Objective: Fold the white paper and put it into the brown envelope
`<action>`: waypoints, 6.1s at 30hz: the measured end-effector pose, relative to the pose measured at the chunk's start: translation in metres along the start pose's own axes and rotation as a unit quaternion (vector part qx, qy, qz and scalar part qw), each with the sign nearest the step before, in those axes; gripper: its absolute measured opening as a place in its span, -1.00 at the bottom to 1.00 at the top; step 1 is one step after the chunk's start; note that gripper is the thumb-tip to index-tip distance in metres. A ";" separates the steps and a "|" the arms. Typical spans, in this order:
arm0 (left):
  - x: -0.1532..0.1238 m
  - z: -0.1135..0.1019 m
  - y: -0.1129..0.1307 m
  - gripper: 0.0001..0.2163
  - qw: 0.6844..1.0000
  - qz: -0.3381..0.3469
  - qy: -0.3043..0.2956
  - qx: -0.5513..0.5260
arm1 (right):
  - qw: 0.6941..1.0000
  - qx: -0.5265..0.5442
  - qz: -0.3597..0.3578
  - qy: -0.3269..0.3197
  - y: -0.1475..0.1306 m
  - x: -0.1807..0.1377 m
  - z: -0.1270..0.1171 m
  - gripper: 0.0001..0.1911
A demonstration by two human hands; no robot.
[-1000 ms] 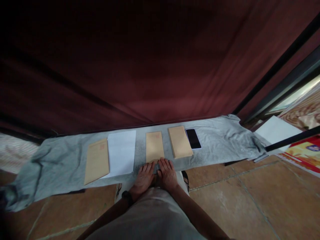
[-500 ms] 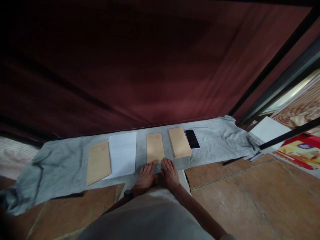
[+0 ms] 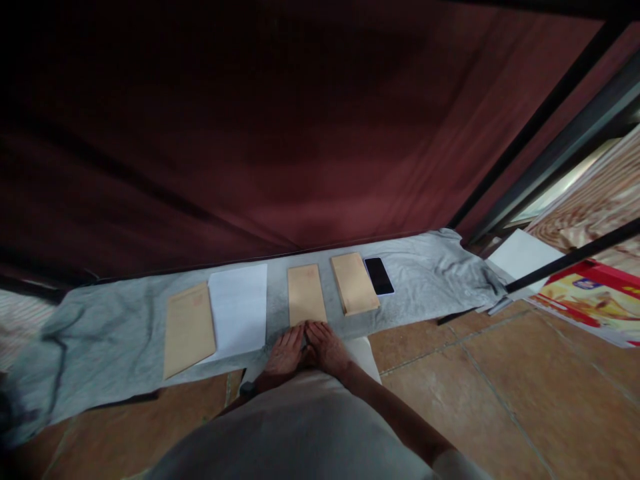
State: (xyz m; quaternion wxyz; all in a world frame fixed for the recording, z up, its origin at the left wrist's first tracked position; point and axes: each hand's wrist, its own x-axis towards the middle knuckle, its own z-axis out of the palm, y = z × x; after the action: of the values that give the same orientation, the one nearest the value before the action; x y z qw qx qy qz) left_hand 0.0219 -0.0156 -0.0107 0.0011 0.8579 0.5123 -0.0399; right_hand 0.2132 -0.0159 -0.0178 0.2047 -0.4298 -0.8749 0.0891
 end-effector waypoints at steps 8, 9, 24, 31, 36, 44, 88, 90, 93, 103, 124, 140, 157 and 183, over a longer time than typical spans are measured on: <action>-0.012 -0.012 -0.006 -0.49 0.999 -0.018 -0.028 -0.024 | 0.998 -0.014 0.055 0.008 0.000 -0.008 -0.008 -0.39; -0.013 -0.012 -0.006 -0.49 0.999 -0.022 -0.026 -0.027 | 0.998 -0.015 0.063 0.008 0.000 -0.009 -0.009 -0.40; 0.005 -0.010 0.015 -0.43 0.999 0.001 0.022 -0.030 | 0.997 -0.025 0.065 -0.023 -0.010 -0.001 -0.005 -0.33; -0.008 -0.015 0.010 -0.47 0.997 -0.053 0.038 -0.034 | 0.994 -0.036 0.105 0.003 -0.010 -0.008 -0.007 -0.36; -0.014 -0.010 0.010 -0.45 0.995 -0.074 0.065 -0.034 | 0.992 -0.049 0.116 0.024 -0.007 -0.019 -0.013 -0.39; 0.005 -0.012 0.033 -0.42 0.997 -0.035 0.054 -0.039 | 0.991 -0.046 0.123 0.027 -0.012 -0.014 -0.011 -0.43; -0.011 -0.007 0.009 -0.50 0.996 -0.031 0.057 -0.057 | 0.990 -0.020 0.139 0.026 -0.011 -0.005 -0.004 -0.44; -0.008 -0.010 0.012 -0.49 0.996 -0.036 0.063 -0.060 | 0.989 -0.027 0.141 0.028 -0.009 -0.008 -0.005 -0.44; 0.000 -0.015 0.023 -0.45 0.995 -0.033 0.069 -0.066 | 0.989 -0.041 0.137 0.029 -0.007 -0.010 -0.007 -0.44; -0.004 -0.011 0.019 -0.48 0.994 -0.048 0.083 -0.046 | 0.988 -0.071 0.132 0.048 -0.005 -0.014 -0.004 -0.43; -0.002 -0.002 0.024 -0.43 0.996 -0.027 0.081 -0.021 | 0.991 -0.056 0.109 0.049 -0.013 -0.002 -0.002 -0.44; -0.007 -0.001 0.019 -0.46 0.994 -0.042 0.095 -0.026 | 0.985 -0.082 0.141 0.056 -0.003 -0.017 -0.005 -0.44; -0.004 -0.013 0.021 -0.47 0.995 -0.047 0.078 -0.030 | 0.989 -0.058 0.128 0.046 -0.011 -0.006 -0.003 -0.45; 0.000 -0.010 0.028 -0.42 0.997 -0.048 0.060 -0.019 | 0.994 -0.041 0.097 0.023 -0.018 0.000 -0.007 -0.40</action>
State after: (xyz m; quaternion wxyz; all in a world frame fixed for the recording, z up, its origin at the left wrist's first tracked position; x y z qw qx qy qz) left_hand 0.0472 -0.0285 -0.0017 -0.0148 0.8331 0.5525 0.0214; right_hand 0.2032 -0.0270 -0.0058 0.1975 -0.5225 -0.8271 0.0625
